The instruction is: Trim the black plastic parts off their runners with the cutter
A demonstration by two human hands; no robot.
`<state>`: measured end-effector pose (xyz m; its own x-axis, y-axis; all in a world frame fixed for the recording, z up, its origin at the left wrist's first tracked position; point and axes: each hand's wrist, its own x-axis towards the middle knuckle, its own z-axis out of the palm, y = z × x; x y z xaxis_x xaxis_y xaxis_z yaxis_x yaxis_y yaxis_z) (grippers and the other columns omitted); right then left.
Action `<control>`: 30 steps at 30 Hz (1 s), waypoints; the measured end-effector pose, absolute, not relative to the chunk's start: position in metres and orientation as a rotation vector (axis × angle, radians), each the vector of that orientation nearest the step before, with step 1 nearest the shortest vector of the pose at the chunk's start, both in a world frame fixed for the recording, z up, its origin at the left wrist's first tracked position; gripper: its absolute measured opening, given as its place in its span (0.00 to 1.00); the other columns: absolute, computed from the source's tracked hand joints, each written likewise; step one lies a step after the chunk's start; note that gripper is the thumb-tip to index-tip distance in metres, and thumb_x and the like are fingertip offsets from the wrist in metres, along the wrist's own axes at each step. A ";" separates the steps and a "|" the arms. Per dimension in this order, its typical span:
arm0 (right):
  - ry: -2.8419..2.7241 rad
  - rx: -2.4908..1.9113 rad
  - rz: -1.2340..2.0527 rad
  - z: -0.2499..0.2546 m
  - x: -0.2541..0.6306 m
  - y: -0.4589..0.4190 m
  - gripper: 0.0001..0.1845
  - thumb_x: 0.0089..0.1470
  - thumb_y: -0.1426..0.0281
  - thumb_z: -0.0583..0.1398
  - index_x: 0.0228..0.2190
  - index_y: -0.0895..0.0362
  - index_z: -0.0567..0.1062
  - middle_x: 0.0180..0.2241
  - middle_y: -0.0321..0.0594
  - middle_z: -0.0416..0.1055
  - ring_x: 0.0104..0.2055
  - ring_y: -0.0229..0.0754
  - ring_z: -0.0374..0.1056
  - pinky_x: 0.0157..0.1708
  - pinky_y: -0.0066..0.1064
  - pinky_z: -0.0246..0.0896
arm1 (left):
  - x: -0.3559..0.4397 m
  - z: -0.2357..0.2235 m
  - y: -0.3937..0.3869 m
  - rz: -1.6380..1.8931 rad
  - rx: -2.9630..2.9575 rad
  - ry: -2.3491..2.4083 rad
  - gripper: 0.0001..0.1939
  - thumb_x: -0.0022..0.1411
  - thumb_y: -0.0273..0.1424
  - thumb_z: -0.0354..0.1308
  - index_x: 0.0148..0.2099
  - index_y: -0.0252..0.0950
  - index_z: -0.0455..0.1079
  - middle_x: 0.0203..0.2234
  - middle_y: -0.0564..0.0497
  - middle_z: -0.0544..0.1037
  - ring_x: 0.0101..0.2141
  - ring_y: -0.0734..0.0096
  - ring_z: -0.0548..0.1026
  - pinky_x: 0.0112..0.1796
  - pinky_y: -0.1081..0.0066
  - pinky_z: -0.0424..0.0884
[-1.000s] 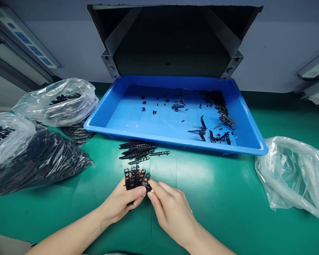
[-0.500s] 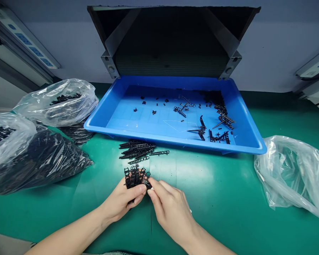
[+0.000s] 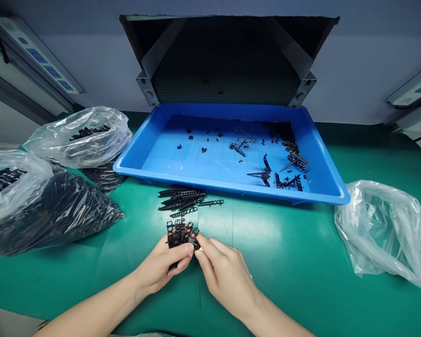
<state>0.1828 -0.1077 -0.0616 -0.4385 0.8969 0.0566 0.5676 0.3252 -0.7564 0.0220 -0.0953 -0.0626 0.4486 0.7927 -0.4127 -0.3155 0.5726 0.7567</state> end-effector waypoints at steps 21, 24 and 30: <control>-2.021 -1.323 1.060 -0.076 0.195 -0.110 0.17 0.59 0.67 0.49 0.49 0.53 0.66 0.43 0.42 0.70 0.41 0.42 0.69 0.38 0.29 0.68 | 0.022 -0.065 -0.089 0.762 0.672 0.899 0.15 0.51 0.37 0.60 0.26 0.31 0.62 0.13 0.56 0.59 0.13 0.83 0.53 0.14 0.78 0.41; -1.935 -1.377 1.011 -0.073 0.193 -0.107 0.16 0.57 0.63 0.51 0.46 0.52 0.68 0.39 0.41 0.73 0.37 0.43 0.71 0.34 0.30 0.70 | 0.005 -0.043 -0.071 0.932 0.770 1.089 0.18 0.45 0.41 0.62 0.25 0.32 0.62 0.11 0.56 0.60 0.11 0.83 0.53 0.12 0.79 0.42; -1.848 -1.418 0.920 -0.064 0.187 -0.106 0.13 0.56 0.60 0.52 0.41 0.48 0.70 0.32 0.37 0.74 0.29 0.40 0.71 0.29 0.28 0.71 | -0.048 -0.024 -0.055 0.843 1.294 1.319 0.13 0.52 0.37 0.57 0.24 0.31 0.66 0.14 0.52 0.67 0.16 0.76 0.63 0.17 0.77 0.55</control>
